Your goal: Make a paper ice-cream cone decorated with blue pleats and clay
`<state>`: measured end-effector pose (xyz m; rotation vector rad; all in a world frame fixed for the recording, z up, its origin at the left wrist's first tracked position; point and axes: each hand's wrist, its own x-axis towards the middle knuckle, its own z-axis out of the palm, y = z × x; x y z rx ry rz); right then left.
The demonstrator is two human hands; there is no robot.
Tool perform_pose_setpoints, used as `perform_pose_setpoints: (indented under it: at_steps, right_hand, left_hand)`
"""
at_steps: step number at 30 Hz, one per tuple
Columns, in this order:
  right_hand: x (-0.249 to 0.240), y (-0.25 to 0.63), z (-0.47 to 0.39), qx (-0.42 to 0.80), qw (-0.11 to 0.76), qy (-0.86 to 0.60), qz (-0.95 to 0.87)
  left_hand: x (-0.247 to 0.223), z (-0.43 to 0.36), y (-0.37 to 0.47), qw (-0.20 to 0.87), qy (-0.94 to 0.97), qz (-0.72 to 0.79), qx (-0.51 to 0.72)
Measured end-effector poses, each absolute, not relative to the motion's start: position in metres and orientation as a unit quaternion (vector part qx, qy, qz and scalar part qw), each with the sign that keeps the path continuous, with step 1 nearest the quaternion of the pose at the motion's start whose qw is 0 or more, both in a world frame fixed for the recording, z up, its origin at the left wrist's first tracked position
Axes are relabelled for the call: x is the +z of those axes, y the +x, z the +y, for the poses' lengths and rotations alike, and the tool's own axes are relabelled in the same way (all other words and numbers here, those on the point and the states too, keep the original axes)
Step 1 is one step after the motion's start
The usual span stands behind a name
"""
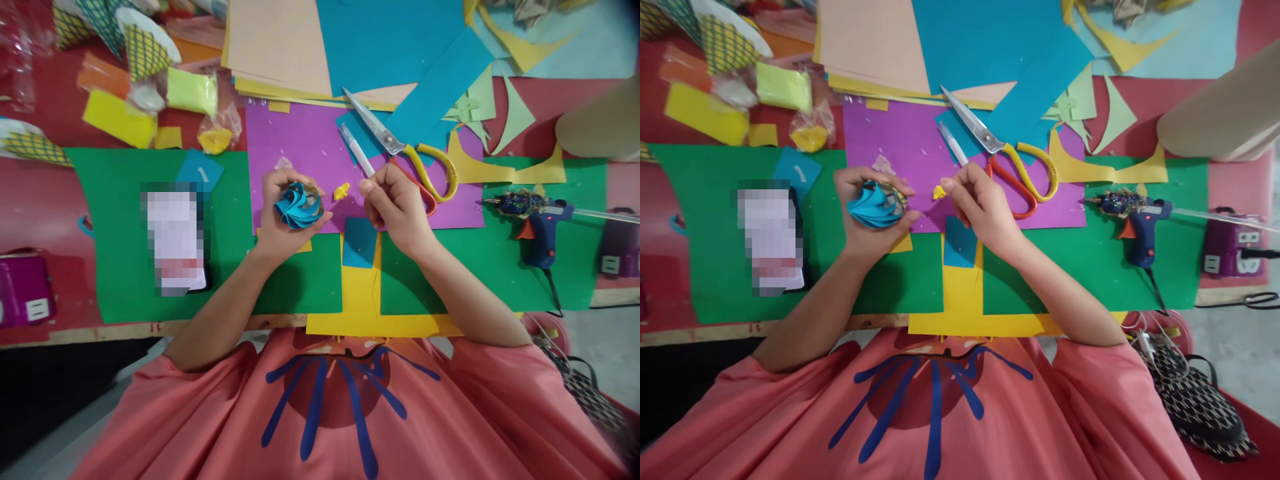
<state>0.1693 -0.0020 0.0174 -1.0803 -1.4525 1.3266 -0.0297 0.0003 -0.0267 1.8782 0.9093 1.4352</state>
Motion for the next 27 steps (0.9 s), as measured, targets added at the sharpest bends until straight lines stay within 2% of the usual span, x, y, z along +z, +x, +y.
perform_pose_setpoints:
  at_steps: [4,9,12,16,21,27]
  right_hand:
    - [0.018,0.168,-0.003,0.505,0.393,-0.425,-0.640]
    - [0.022,0.166,-0.010,0.363,0.445,-0.405,-0.712]
    - [0.024,0.163,-0.016,0.315,0.456,-0.369,-0.746]
    - [0.024,0.158,-0.021,0.310,0.439,-0.384,-0.751]
    - [0.022,0.159,-0.021,0.336,0.423,-0.413,-0.733]
    - [0.021,0.163,-0.019,0.312,0.411,-0.403,-0.756]
  left_hand:
    - [-0.031,-0.004,-0.032,0.274,0.713,0.395,0.510]
    - [-0.027,-0.007,-0.033,0.207,0.759,0.406,0.465]
    - [-0.028,-0.008,-0.035,0.210,0.773,0.430,0.417]
    - [-0.029,-0.012,-0.037,0.233,0.780,0.450,0.367]
    - [-0.028,-0.014,-0.037,0.222,0.783,0.441,0.379]
    - [-0.028,-0.013,-0.034,0.240,0.777,0.430,0.392]
